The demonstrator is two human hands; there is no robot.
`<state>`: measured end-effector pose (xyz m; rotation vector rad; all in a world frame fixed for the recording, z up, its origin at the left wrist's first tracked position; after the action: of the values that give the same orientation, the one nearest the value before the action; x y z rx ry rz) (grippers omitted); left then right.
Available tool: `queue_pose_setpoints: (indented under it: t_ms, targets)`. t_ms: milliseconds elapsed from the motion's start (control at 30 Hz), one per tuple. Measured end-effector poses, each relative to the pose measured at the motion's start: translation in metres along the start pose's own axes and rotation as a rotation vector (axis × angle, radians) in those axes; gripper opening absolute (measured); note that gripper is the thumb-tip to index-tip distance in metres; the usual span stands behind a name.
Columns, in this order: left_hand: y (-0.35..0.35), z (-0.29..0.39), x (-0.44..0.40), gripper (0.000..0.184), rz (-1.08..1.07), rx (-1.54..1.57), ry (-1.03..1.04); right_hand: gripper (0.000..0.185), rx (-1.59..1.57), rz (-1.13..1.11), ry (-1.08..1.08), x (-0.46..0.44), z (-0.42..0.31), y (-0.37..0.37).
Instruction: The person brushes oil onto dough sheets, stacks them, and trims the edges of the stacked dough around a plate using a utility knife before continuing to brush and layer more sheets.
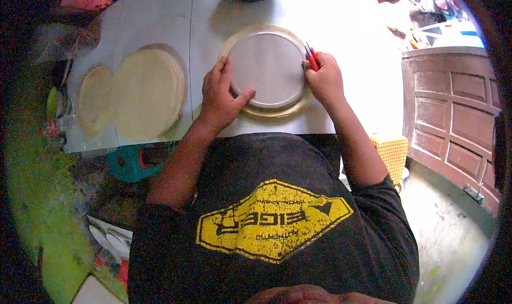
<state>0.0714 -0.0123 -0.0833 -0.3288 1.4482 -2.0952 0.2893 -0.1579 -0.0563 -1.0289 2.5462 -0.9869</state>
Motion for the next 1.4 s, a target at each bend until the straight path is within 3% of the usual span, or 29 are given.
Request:
queue_pose_setpoints:
  t_ms: [167,233,467,667,733,867,933,967,1000,1067,1133,1233,1300,1400]
  targets:
    - [-0.002,0.002,-0.002,0.084,0.012,-0.018,0.044,0.022,-0.050,0.009,-0.001,-0.002,0.004,0.000]
    - [-0.004,0.002,-0.004,0.076,0.018,-0.117,0.166,0.023,-0.021,-0.011,-0.084,-0.003,0.006,-0.001]
    - [-0.024,0.012,-0.021,0.069,-0.103,-0.099,0.141,0.022,-0.034,-0.026,-0.023,-0.008,0.007,-0.001]
    - [-0.029,0.028,-0.053,0.059,-0.215,-0.284,0.398,0.021,-0.028,-0.027,-0.048,-0.007,0.010,0.000]
    - [-0.028,0.032,-0.066,0.061,-0.253,-0.191,0.644,0.022,-0.035,-0.001,-0.068,-0.006,0.008,0.000]
    - [-0.027,0.047,-0.074,0.067,-0.315,-0.242,0.711,0.023,-0.025,0.011,-0.033,-0.001,0.012,-0.003]
    - [-0.034,0.054,-0.071,0.069,-0.433,-0.250,0.638,0.024,-0.263,-0.031,0.171,0.009,0.008,-0.009]
    - [-0.029,0.052,-0.069,0.067,-0.395,-0.243,0.619,0.034,-0.460,-0.044,0.254,0.015,0.005,-0.015]
    - [-0.030,0.056,-0.069,0.067,-0.384,-0.253,0.615,0.034,-0.464,-0.045,0.239,0.013,0.010,-0.019]
    - [-0.028,0.065,-0.064,0.061,-0.411,-0.280,0.525,0.043,-0.871,-0.152,0.387,0.015,0.022,-0.022]
    - [-0.019,0.064,-0.063,0.058,-0.402,-0.313,0.532,0.045,-1.100,-0.249,0.387,0.011,0.015,-0.031]
    - [-0.013,0.067,-0.057,0.055,-0.279,-0.326,0.525,0.047,-1.188,-0.281,0.419,0.001,0.005,-0.032]
    - [-0.010,0.072,-0.050,0.053,-0.072,-0.285,0.593,0.045,-1.280,-0.274,0.401,0.004,-0.005,-0.028]
    - [0.010,0.082,-0.047,0.055,-0.249,-0.216,0.484,0.054,-1.480,-0.303,0.414,0.015,-0.020,-0.021]
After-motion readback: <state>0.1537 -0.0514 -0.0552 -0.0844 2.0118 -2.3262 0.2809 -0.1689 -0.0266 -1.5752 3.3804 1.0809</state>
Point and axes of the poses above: each hand's wrist, its own x-axis away from the middle knuckle, its own y-axis out of the palm, z = x × y, the point moved 2 cm from there along -x, towards the middle knuckle, and after that the axes turned 10 degrees about -x, right-handed, at the moved point
